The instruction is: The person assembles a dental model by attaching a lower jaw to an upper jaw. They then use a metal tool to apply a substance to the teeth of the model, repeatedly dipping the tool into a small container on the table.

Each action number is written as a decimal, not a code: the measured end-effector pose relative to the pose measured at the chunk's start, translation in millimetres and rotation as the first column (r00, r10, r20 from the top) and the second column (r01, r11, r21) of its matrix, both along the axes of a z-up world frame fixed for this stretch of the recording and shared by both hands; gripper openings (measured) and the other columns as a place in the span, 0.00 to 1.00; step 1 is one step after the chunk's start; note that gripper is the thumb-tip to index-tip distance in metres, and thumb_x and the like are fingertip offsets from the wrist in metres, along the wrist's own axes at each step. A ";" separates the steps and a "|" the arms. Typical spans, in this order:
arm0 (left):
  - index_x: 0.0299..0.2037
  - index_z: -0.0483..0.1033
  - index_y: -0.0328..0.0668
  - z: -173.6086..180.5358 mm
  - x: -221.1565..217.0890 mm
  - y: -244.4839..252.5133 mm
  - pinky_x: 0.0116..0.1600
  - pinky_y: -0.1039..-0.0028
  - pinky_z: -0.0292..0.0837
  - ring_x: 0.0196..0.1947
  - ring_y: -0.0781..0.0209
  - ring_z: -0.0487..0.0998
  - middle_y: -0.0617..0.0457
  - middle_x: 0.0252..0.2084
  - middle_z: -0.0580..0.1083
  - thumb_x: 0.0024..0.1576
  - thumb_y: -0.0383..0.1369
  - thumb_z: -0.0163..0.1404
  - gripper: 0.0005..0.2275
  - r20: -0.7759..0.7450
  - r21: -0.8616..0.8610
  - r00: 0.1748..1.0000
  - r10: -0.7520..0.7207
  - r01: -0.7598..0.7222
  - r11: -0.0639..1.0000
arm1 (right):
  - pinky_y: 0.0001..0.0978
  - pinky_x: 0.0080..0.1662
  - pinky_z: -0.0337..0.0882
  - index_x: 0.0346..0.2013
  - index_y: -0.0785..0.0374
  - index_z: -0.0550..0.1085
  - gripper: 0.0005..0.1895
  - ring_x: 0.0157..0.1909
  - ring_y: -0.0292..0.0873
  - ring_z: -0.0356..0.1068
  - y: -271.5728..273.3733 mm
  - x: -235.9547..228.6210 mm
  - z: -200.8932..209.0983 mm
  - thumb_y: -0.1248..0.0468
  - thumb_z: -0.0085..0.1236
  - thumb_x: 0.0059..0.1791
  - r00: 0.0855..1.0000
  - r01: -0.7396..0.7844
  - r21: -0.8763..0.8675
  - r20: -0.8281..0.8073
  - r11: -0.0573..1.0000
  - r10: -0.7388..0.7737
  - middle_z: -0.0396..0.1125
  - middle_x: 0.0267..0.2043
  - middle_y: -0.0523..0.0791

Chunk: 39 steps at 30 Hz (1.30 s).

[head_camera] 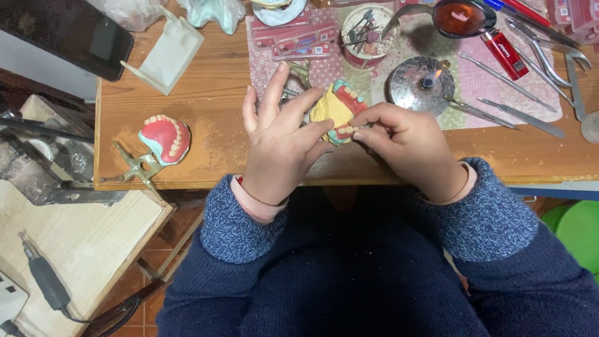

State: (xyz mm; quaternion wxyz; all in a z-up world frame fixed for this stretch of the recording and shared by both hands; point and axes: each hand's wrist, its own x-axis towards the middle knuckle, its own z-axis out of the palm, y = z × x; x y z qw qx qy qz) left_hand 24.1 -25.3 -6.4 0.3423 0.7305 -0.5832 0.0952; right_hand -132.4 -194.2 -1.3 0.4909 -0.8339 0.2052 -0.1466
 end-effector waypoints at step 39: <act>0.40 0.83 0.53 2.8 -0.3 -0.1 0.74 0.33 0.41 0.75 0.42 0.57 0.56 0.61 0.74 0.46 0.36 0.68 0.12 0.006 0.004 1.000 0.001 -0.001 1.000 | 0.19 0.29 0.64 0.41 0.63 0.76 0.03 0.27 0.25 0.64 1.1 3.2 0.8 0.68 0.59 0.52 0.998 -0.009 0.243 -0.053 0.970 0.023 0.68 0.25 0.36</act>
